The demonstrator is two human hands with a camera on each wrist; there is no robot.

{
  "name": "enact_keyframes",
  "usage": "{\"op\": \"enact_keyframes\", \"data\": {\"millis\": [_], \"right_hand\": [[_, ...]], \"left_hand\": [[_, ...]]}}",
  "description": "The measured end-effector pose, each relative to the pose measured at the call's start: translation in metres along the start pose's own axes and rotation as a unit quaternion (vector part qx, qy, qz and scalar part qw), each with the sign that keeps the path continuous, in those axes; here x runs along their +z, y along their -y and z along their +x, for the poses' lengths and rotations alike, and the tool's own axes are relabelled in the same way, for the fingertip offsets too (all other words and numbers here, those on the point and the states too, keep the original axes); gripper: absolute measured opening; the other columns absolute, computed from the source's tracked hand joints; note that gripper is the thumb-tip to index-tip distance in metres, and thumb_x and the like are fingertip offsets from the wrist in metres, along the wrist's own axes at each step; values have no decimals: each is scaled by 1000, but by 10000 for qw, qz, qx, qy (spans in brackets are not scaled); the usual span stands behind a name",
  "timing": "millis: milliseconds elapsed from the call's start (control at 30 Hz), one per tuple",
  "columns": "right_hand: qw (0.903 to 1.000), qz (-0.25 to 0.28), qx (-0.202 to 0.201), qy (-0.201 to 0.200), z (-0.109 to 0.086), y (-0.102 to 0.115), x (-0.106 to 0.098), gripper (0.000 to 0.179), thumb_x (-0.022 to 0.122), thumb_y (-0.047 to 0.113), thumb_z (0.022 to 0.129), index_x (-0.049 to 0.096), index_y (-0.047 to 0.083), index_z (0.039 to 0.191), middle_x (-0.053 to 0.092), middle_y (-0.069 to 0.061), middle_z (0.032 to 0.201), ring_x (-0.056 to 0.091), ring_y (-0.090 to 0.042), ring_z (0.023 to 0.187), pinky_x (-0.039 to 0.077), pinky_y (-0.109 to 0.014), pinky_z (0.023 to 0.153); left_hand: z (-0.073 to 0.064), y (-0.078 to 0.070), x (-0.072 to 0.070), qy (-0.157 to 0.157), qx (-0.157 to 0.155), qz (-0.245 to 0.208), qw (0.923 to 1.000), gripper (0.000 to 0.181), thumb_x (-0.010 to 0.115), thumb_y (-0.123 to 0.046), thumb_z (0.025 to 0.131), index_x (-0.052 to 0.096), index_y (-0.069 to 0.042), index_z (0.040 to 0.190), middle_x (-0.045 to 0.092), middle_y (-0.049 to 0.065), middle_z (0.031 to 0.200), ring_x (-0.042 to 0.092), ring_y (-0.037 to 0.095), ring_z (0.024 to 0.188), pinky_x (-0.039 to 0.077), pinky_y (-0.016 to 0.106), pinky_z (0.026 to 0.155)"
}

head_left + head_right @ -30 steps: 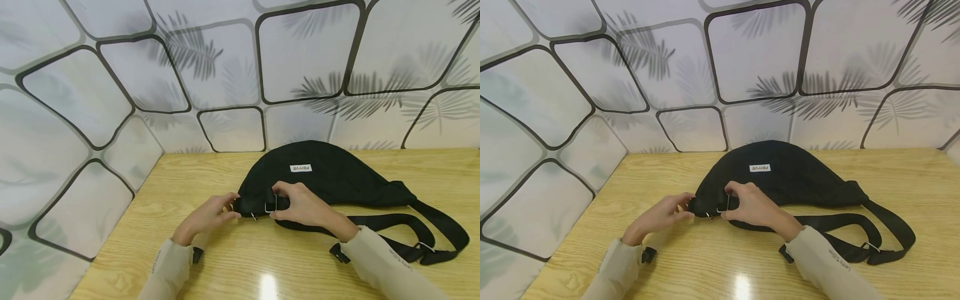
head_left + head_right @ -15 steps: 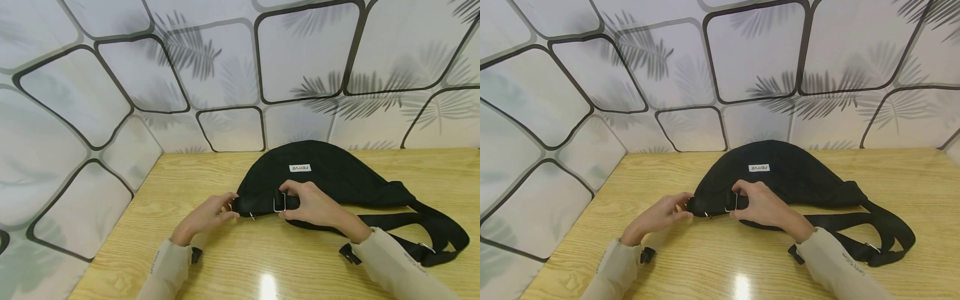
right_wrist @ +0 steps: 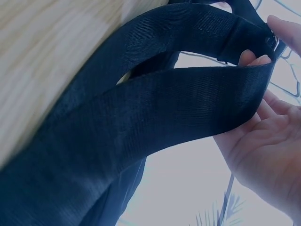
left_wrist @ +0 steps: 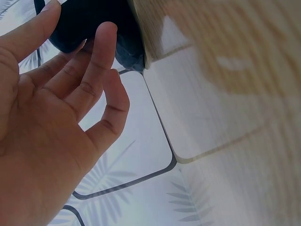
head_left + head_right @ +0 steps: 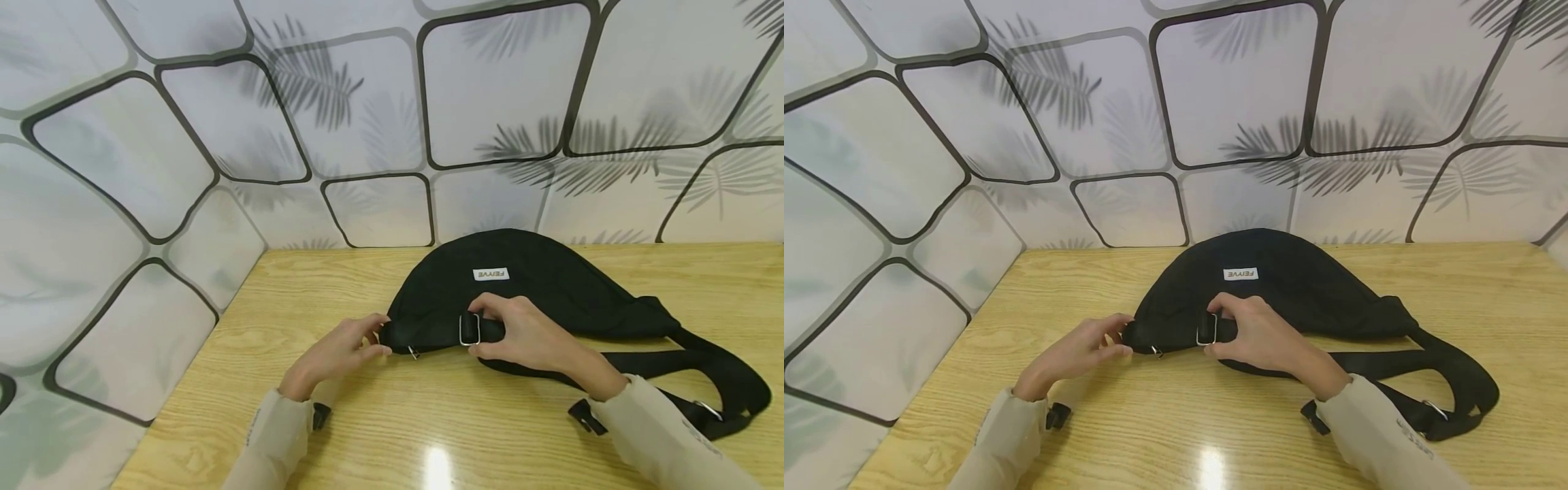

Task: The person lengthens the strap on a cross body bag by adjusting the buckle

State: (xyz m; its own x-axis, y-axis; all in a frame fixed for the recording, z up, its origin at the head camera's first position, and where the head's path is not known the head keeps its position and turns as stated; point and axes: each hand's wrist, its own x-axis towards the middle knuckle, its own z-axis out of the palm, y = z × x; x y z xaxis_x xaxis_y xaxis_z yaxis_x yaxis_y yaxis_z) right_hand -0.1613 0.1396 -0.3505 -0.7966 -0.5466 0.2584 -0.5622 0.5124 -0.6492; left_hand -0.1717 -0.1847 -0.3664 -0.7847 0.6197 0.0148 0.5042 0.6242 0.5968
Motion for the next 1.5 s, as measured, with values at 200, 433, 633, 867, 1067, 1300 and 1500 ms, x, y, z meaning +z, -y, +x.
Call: {"op": "enact_keyframes", "data": {"millis": [200,433,633,867,1067,1300,1500], "right_hand": [[10000,-10,-51,-30,-5,-4,-4,45,86,19,80,64,1,115,66,10,82,49,-6,65,40,-28,63],[9999,110,-6,-43,-13,-10,-11,38,85,12,80,64,5,111,65,12,78,49,-6,63,38,-27,58],[9999,149,-46,8,-15,-12,-11,36,84,10,80,64,6,111,65,12,78,51,-6,64,41,-27,59],[9998,166,-56,-3,-13,-11,-8,37,83,12,81,64,6,112,65,12,78,51,-7,65,42,-27,60],[9998,168,-72,-14,-11,-10,-8,37,83,11,82,64,6,113,62,13,75,50,-6,62,41,-28,59],[9998,195,-38,-52,-7,-9,-7,37,82,11,82,64,4,114,62,12,76,51,-6,62,43,-28,60],[9997,216,-96,-81,-7,-7,-9,36,82,12,83,64,4,113,60,12,74,50,-6,62,42,-28,60]], "left_hand": [[2,-2,0,40,-60,10,10000,39,67,-15,101,56,4,133,66,13,113,66,21,94,52,32,78],[2,0,0,-11,-36,34,10000,38,67,-12,100,56,4,132,66,14,113,66,22,94,52,32,79],[0,1,-1,-31,-64,72,9999,39,68,-12,99,57,4,132,66,16,114,67,21,93,52,31,78],[-1,-7,-4,-89,-184,195,9996,47,72,-17,97,55,2,137,63,14,123,62,25,102,52,36,83],[7,-29,-3,-241,189,612,9977,60,79,-26,91,55,-1,140,57,16,136,52,36,122,41,55,103],[35,-54,6,-222,552,1070,9925,59,79,-32,91,58,-4,138,61,11,131,54,30,120,41,54,99],[53,-66,18,-50,621,1201,9908,58,80,-34,90,61,-6,136,64,6,127,56,25,114,43,45,94]]}}
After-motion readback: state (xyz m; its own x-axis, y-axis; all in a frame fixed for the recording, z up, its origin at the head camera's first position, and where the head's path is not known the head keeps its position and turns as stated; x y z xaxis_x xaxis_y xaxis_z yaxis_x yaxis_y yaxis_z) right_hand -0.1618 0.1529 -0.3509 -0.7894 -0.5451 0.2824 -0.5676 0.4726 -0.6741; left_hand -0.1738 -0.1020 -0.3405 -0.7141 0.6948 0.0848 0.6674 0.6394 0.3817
